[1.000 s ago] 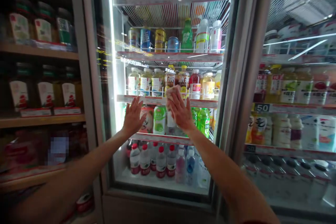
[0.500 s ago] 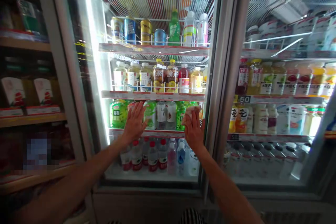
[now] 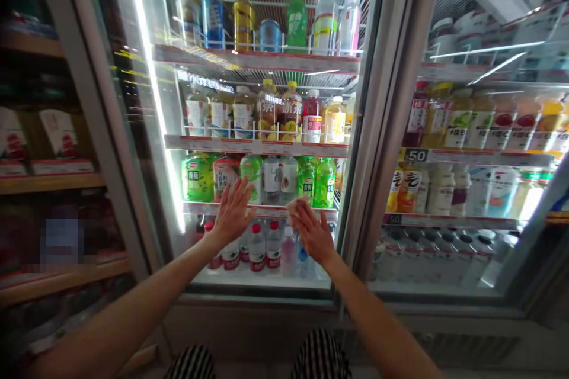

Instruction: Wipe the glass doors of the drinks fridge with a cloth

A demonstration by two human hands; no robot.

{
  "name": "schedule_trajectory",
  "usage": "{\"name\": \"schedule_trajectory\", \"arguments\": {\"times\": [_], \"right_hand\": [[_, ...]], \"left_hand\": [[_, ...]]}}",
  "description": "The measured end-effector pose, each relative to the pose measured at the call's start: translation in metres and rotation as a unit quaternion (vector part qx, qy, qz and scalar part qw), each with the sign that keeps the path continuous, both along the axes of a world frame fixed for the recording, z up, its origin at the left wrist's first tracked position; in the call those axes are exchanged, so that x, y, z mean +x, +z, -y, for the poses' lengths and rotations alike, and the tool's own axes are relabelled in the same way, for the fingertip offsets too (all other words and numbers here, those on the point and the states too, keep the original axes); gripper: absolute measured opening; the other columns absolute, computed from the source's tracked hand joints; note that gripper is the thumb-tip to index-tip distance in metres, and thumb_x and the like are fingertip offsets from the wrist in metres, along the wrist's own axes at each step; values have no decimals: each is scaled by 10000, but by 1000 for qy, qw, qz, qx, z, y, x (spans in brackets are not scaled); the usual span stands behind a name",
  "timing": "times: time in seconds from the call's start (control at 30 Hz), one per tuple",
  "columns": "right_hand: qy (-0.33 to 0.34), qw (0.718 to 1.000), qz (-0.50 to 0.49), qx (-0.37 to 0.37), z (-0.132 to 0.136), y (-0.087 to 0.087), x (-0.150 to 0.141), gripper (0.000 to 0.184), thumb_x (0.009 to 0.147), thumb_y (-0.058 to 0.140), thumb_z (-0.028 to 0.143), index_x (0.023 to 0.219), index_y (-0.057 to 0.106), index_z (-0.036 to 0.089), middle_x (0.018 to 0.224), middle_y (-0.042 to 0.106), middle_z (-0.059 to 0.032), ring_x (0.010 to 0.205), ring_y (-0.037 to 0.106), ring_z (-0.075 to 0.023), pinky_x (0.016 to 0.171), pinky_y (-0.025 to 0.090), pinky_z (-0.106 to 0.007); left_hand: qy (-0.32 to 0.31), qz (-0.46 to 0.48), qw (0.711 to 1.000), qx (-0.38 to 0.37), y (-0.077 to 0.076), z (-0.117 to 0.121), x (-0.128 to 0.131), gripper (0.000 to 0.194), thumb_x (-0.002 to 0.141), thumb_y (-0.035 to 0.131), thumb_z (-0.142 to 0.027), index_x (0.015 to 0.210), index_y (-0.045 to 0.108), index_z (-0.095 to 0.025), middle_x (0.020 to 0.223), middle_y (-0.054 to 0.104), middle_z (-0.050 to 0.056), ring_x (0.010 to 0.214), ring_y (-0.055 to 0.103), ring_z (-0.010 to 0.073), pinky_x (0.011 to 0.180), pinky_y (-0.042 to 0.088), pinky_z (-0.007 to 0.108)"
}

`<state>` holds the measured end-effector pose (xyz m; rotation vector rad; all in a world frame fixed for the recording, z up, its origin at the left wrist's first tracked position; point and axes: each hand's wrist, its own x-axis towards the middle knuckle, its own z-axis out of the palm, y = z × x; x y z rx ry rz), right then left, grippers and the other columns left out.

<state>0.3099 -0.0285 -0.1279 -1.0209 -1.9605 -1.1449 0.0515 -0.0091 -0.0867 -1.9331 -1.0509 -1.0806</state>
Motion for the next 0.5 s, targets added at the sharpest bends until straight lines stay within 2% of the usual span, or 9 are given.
{"name": "schedule_trajectory", "arguments": {"times": [0.13, 0.17, 0.23, 0.3, 0.37, 0.43, 0.5], "right_hand": [[-36, 987, -141, 68, -13, 47, -8, 496, 844, 408, 226, 1339, 371, 200, 1449, 293, -128, 1366, 189, -246, 1083, 129, -532], [-42, 982, -164, 79, -16, 53, -13, 507, 845, 406, 227, 1348, 355, 194, 1457, 272, -133, 1371, 168, -252, 1080, 134, -534], [-27, 988, -138, 64, -17, 51, -24, 514, 837, 414, 209, 1348, 355, 191, 1450, 292, -129, 1374, 154, -249, 1082, 137, -526], [13, 999, -41, 19, -14, 37, -37, 514, 827, 419, 169, 1337, 371, 209, 1423, 357, -98, 1371, 176, -222, 1098, 119, -502], [49, 998, 35, -13, -11, 27, -49, 519, 822, 415, 136, 1330, 374, 233, 1402, 398, -66, 1363, 210, -194, 1111, 85, -484], [66, 997, 26, -7, -12, 32, -61, 509, 833, 403, 132, 1332, 365, 225, 1395, 408, -64, 1357, 228, -185, 1114, 68, -483], [78, 996, -33, 11, -16, 49, -73, 482, 857, 396, 174, 1336, 353, 195, 1382, 423, -84, 1352, 242, -187, 1114, 74, -483]], "left_hand": [[6, 5, 1000, -8, -11, 1, -6, 571, 822, 458, -251, 1358, 304, -132, 1444, 275, 130, 1363, 167, 242, 1104, 159, 469], [7, 7, 1000, -9, -13, 1, -7, 567, 819, 459, -245, 1355, 310, -132, 1442, 279, 131, 1362, 172, 242, 1104, 159, 468], [5, 13, 1000, -14, -16, 3, -9, 564, 816, 460, -239, 1352, 317, -137, 1438, 288, 131, 1359, 184, 243, 1104, 162, 470], [-1, 21, 1000, -18, -18, 6, -10, 569, 815, 461, -239, 1356, 311, -146, 1434, 298, 132, 1356, 193, 246, 1102, 170, 475], [-17, 33, 999, -14, -16, 10, -6, 568, 824, 453, -240, 1362, 295, -153, 1431, 304, 135, 1357, 194, 246, 1098, 187, 476], [-50, 52, 997, 1, -9, 14, 2, 550, 842, 427, -232, 1367, 277, -162, 1428, 311, 133, 1358, 194, 236, 1092, 211, 472], [-105, 67, 992, 16, 0, 15, 14, 520, 861, 380, -204, 1367, 266, -164, 1411, 341, 129, 1350, 223, 211, 1085, 251, 445]]}}
